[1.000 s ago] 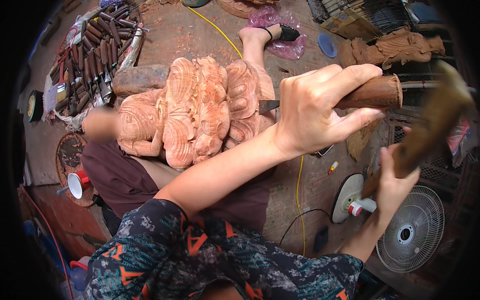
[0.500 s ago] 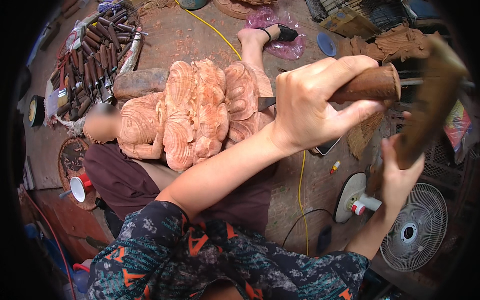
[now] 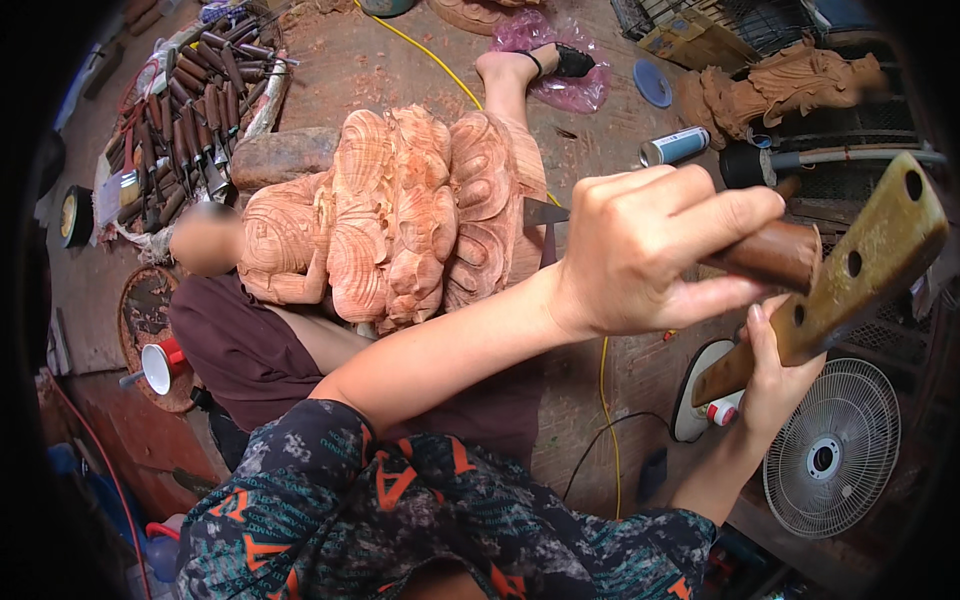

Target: The person sits on the floor and carves a large wooden statue of a reclining figure. They use a chisel and a wooden mallet to chip away wood from the statue's back and side, occasionally switching tools and adjusting their position.

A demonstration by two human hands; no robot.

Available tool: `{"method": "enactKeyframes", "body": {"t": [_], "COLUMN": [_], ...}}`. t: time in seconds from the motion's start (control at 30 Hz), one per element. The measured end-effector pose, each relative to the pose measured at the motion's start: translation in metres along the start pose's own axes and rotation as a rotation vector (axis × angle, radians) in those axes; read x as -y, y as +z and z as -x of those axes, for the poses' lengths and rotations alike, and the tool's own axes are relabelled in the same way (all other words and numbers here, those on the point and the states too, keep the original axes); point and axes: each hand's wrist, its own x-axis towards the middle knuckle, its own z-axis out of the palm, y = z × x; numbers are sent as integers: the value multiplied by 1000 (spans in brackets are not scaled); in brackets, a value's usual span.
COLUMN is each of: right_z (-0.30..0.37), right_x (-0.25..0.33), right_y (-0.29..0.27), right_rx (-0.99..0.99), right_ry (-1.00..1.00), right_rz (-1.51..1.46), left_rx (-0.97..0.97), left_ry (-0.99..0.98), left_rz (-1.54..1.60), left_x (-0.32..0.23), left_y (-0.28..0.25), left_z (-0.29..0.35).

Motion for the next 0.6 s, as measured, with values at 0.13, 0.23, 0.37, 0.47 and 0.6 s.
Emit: {"method": "enactKeyframes", "body": {"t": [0.13,0.23,0.37,0.47,0.6], "right_z": [7,8,9,8,13], "right_x": [23,24,24,24,15], "right_y": [12,13,13,15,10], "right_rx": [-11,-31,-49,-64,-110], "right_ry": [18,1,9,2,-49], "right_rz": [-108,-115,-150,-10,139], "left_rx": [-31,-21,-1,-8,2], "left_ry": [-18,-35,-79,-114,-116], "left_rz": [-7,2,11,27,58], "left_x": [7,6,6,7,8], "left_y": [2,1,3,1,0], "left_z": [1,1,0,-2,0]}}
